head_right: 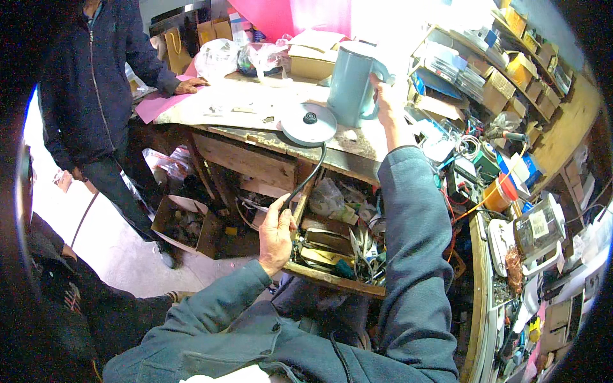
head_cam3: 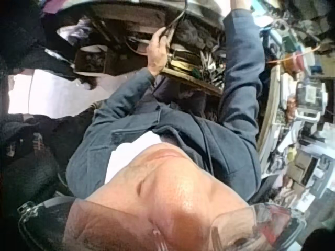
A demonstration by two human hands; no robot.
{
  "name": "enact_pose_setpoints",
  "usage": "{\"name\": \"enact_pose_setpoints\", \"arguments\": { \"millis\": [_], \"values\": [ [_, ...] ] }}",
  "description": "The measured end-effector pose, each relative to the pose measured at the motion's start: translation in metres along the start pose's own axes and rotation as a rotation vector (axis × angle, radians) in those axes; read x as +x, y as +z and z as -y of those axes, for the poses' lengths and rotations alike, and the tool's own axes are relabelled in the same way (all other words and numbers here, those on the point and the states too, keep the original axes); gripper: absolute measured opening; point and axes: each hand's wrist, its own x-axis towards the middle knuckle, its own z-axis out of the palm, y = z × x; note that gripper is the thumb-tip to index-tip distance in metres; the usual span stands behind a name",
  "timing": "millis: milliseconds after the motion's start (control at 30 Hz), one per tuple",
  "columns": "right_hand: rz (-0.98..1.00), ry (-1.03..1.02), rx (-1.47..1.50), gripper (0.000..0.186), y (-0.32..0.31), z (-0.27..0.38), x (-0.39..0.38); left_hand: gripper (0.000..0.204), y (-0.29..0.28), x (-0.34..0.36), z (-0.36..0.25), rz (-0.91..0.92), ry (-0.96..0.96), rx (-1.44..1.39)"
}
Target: The person disassembles a circular appliance base, uses a screwdriver to remove a screw, and reassembles the base. They then handle a small white electrical component and test a black cylindrical device with multimeter probes.
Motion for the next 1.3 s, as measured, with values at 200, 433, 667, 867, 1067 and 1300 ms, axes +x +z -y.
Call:
{"name": "enact_pose_setpoints", "arguments": {
  "millis": [200, 433, 667, 867, 1067, 1300],
  "values": [
    [-0.219, -0.132, 0.018, 0.018, 0.019, 0.048, -0.022, 0.033, -0.006, 0.001, 0.002, -0.022, 0.001, 0.014],
    [0.039, 0.096, 0.223, 0.024, 0.007, 0.074, -0.053, 0.034, -0.003, 0.004, 0.015, -0.020, 0.058, -0.036],
    [0.052, 0.083, 0.281, 0.019, 0.040, 0.062, -0.083, 0.033, -0.004, 0.003, 0.015, -0.033, 0.017, -0.049],
    [0.052, 0.069, -0.023, 0.022, 0.058, 0.076, -0.091, 0.029, -0.009, 0.008, 0.015, -0.053, -0.047, -0.068],
    [0.204, 0.093, -0.087, 0.028, 0.038, 0.061, -0.065, 0.027, -0.049, 0.020, 0.023, 0.154, -0.230, -0.128],
    [0.184, 0.079, -0.059, 0.032, 0.045, 0.061, -0.068, 0.030, -0.128, -0.047, 0.151, 0.561, -0.345, 0.521]
  ]
}}
